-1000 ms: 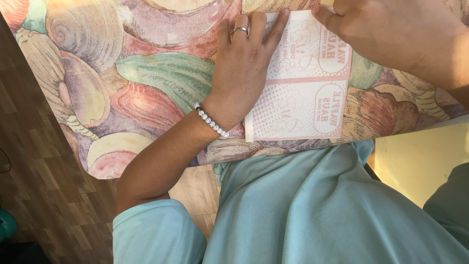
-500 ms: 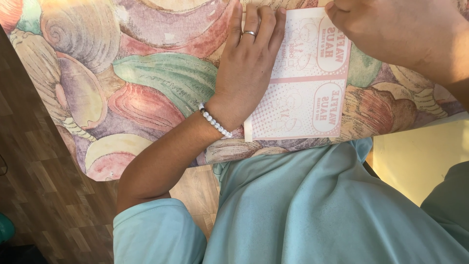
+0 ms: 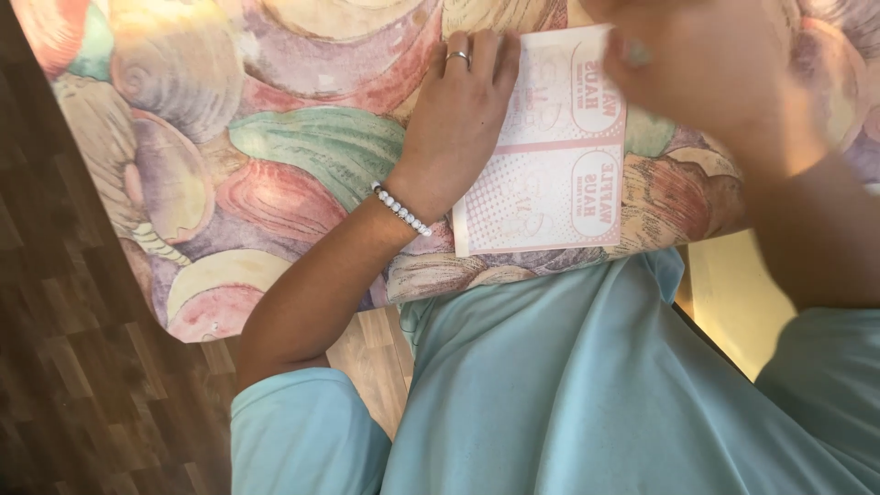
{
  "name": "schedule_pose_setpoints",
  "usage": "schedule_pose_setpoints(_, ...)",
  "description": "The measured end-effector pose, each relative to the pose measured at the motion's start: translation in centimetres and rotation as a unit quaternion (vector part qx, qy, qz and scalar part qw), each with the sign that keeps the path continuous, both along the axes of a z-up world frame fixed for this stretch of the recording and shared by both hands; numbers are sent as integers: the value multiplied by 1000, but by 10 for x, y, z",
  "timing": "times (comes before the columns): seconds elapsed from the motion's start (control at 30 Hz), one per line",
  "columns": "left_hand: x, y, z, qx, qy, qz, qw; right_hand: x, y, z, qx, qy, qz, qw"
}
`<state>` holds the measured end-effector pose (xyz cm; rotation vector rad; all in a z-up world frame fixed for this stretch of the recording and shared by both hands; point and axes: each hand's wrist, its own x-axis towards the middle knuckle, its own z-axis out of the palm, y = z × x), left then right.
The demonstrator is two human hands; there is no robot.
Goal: Folding flat paper sheets into waffle bags at a table.
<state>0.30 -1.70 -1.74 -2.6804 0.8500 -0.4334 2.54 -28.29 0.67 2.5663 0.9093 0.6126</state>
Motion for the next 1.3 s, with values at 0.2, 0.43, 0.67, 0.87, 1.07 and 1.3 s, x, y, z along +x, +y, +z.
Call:
schedule_pose_setpoints(0.2,10,15,8,-213,108,-26,971,-5,61,-15,93,104,31,990)
schedule_pose_setpoints(0.43,4,26,9,-216,134,-23,967,-11,-2,-29,164,100,54,980)
schedule_pose_setpoints(0.67,2,20,2,-113,83,-10,990,-4,67,-23,161,94,97,978)
schedule_pose_setpoints(0.87,3,20,11,-188,102,6,977,-3,39,-26,156,85,114,977)
schedule_pose_setpoints(1.07,29,14,16,-239,232,62,941,-12,-4,-30,146,94,35,984)
schedule_pose_setpoints(1.3,59,9,8,-265,333,119,897,-38,-2,-2,489,262,59,830)
